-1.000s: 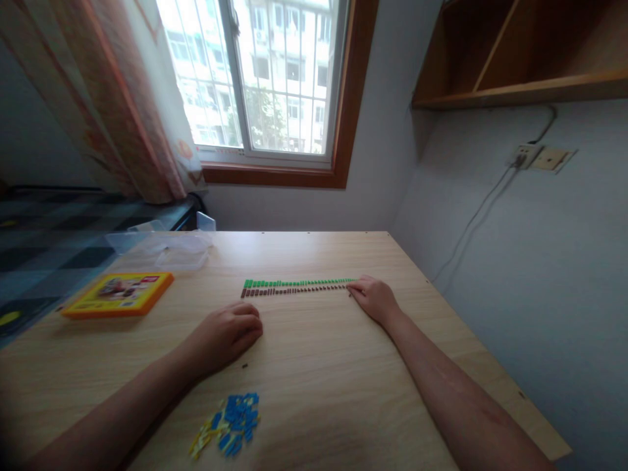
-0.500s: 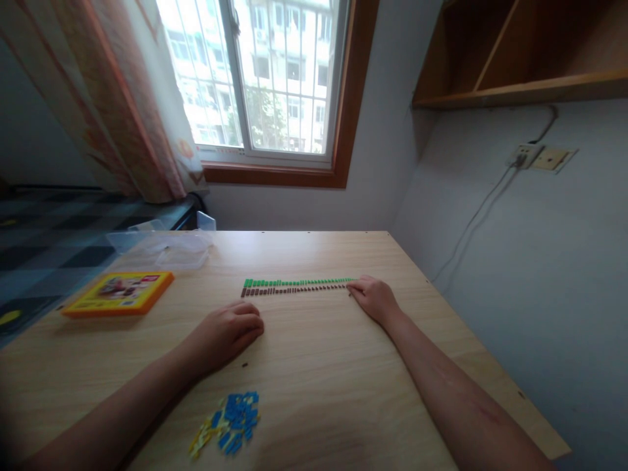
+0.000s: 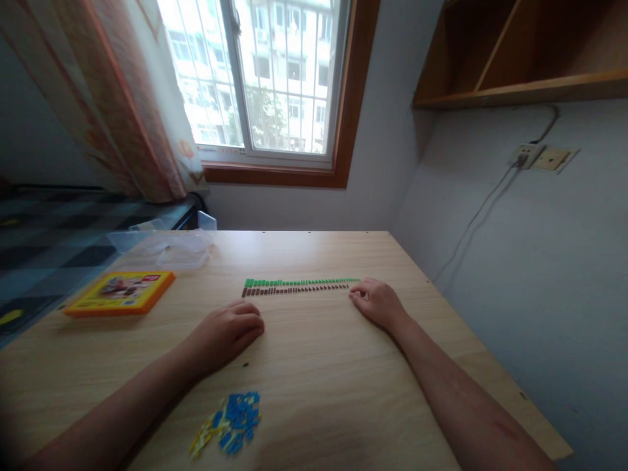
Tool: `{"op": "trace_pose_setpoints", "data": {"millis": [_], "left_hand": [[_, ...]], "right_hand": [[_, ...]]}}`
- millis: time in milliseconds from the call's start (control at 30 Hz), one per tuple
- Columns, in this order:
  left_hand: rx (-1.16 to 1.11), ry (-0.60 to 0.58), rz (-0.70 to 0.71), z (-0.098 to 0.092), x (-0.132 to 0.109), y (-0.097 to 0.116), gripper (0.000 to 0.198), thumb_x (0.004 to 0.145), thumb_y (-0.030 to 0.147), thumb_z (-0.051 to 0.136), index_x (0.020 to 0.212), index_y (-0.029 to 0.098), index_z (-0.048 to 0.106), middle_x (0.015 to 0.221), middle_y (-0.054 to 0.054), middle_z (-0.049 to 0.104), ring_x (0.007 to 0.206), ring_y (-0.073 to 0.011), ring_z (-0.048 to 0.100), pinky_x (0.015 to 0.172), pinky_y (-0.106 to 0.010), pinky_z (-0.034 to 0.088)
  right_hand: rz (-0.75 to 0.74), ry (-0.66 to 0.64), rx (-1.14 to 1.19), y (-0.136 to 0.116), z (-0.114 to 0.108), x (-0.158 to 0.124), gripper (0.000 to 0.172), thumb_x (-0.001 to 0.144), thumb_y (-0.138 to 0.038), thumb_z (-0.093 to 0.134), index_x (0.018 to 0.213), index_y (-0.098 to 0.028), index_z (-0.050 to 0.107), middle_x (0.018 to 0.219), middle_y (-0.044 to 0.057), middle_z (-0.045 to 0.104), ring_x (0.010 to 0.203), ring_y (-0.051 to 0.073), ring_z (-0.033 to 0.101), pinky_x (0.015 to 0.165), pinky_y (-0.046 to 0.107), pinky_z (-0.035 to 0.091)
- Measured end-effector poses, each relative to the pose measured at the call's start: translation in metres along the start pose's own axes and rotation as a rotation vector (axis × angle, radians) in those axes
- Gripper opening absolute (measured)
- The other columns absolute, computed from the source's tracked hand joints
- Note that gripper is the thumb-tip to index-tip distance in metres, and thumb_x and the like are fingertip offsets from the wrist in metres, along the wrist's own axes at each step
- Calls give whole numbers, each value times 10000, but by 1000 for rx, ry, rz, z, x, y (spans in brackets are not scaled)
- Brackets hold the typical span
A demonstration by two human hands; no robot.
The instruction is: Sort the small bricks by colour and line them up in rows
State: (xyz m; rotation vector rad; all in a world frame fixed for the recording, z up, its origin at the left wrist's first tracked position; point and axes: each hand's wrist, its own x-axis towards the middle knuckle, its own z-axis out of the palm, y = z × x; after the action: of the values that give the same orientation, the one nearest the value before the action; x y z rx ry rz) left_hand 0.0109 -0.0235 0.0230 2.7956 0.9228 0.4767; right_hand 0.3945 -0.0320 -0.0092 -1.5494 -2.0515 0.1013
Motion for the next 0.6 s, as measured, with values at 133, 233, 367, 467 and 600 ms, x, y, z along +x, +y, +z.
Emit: {"op": "trace_pose_setpoints", "data": {"millis": [133,233,367,467,600], "left_hand": [[-1,-3,-12,0,0,0,217,965,239,528,814,203,679,884,-36,660,868,-179,601,795,-292,463],[2,-2,-18,2,0,-1,214,966,237,527,818,204,678,886,-36,661,867,-180,602,794,-294,462],[5,-2,-21,3,0,-1,208,972,241,527,833,206,677,897,-32,664,876,-182,602,803,-302,462],[12,6,-19,4,0,-1,221,978,243,521,828,207,679,888,-31,662,867,-178,601,792,-300,460],[16,14,-7,5,0,-1,188,964,211,538,862,219,696,888,-24,672,870,-180,603,793,-307,459]], "right_hand": [[16,-41,-44,1,1,2,188,916,-326,604,881,-241,768,898,30,751,778,191,667,737,299,488],[31,-30,-99,6,3,7,216,936,-316,574,926,-239,775,954,40,763,861,211,689,783,312,500],[32,-12,-134,13,7,13,259,959,-307,538,975,-238,787,976,54,771,900,220,699,798,316,510],[16,-17,-138,16,10,14,261,962,-316,540,998,-248,790,948,50,770,872,219,701,768,312,513],[9,-8,-113,17,10,14,250,955,-312,555,1013,-252,790,939,45,767,862,223,700,751,319,516]]}}
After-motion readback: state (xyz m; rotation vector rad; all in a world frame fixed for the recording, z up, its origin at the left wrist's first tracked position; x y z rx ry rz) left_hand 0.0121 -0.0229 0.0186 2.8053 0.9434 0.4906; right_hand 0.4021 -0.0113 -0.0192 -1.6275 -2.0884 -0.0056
